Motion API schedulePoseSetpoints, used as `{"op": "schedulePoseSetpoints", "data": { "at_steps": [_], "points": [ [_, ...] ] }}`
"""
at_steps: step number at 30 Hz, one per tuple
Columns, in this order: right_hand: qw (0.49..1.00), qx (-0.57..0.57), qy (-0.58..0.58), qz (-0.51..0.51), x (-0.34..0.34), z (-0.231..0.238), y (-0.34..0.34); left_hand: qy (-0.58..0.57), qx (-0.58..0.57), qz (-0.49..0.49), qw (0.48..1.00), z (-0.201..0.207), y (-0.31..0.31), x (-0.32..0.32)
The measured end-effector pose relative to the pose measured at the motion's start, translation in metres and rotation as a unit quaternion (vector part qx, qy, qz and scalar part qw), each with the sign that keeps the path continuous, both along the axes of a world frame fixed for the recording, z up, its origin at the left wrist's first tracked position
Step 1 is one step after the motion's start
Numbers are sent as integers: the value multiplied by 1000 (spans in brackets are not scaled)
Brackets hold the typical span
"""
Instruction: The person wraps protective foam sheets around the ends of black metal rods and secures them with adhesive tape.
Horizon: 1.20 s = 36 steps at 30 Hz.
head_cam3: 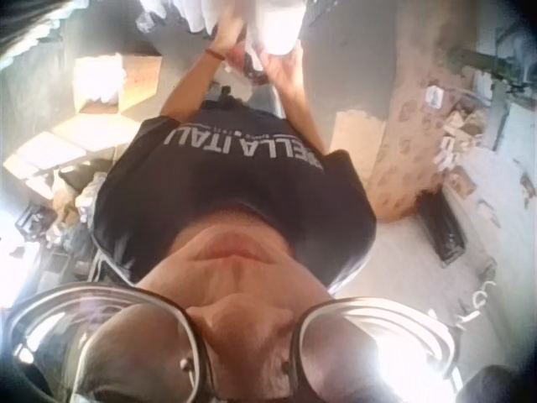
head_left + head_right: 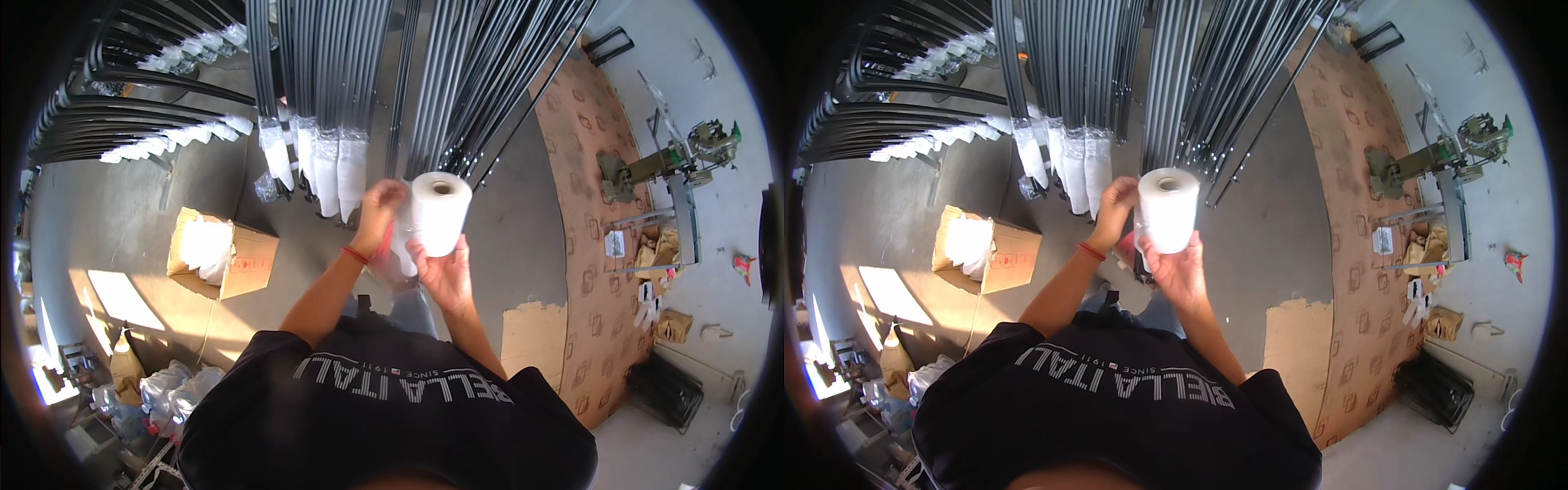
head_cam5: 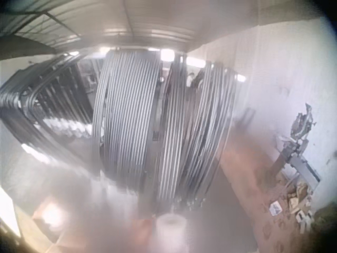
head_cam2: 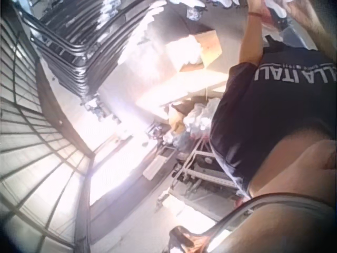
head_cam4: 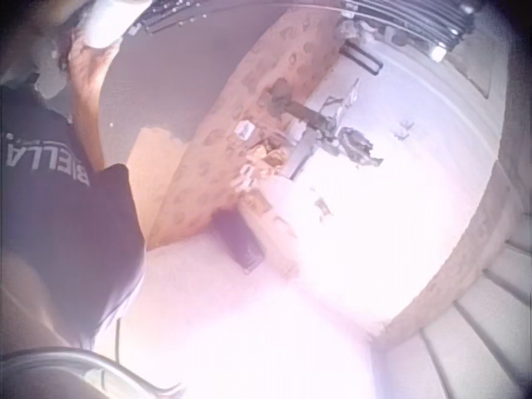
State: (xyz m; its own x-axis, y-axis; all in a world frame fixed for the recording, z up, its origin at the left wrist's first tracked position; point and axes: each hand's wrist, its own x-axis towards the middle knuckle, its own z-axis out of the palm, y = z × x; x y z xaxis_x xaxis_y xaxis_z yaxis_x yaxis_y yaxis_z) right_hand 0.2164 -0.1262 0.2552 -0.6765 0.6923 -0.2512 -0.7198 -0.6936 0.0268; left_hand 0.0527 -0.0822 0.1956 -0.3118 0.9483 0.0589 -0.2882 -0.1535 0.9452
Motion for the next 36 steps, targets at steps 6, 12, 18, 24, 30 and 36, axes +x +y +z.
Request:
{"op": "schedulePoseSetpoints", "data": {
  "at_steps": [6, 12, 18, 24, 30, 36],
  "points": [
    [992, -30, 100, -69, -35, -13, -18, -106, -17, -36, 994, 12, -13, 6],
    [987, 78, -16, -140, -38, -9, -21, -247, 55, -163, 954, 10, -27, 2],
    [990, 86, 7, -111, -36, 3, -25, -303, 57, -251, 918, 25, -39, -4],
    [984, 115, -118, 72, -8, 2, -15, -213, 36, -175, 961, 24, -41, 8],
    [781, 376, -498, -27, 12, 8, 8, -210, 34, -122, 969, 26, -38, 8],
    [763, 418, -489, -58, -2, 35, 20, -168, 37, -99, 980, 28, -34, 19]
  ]
}}
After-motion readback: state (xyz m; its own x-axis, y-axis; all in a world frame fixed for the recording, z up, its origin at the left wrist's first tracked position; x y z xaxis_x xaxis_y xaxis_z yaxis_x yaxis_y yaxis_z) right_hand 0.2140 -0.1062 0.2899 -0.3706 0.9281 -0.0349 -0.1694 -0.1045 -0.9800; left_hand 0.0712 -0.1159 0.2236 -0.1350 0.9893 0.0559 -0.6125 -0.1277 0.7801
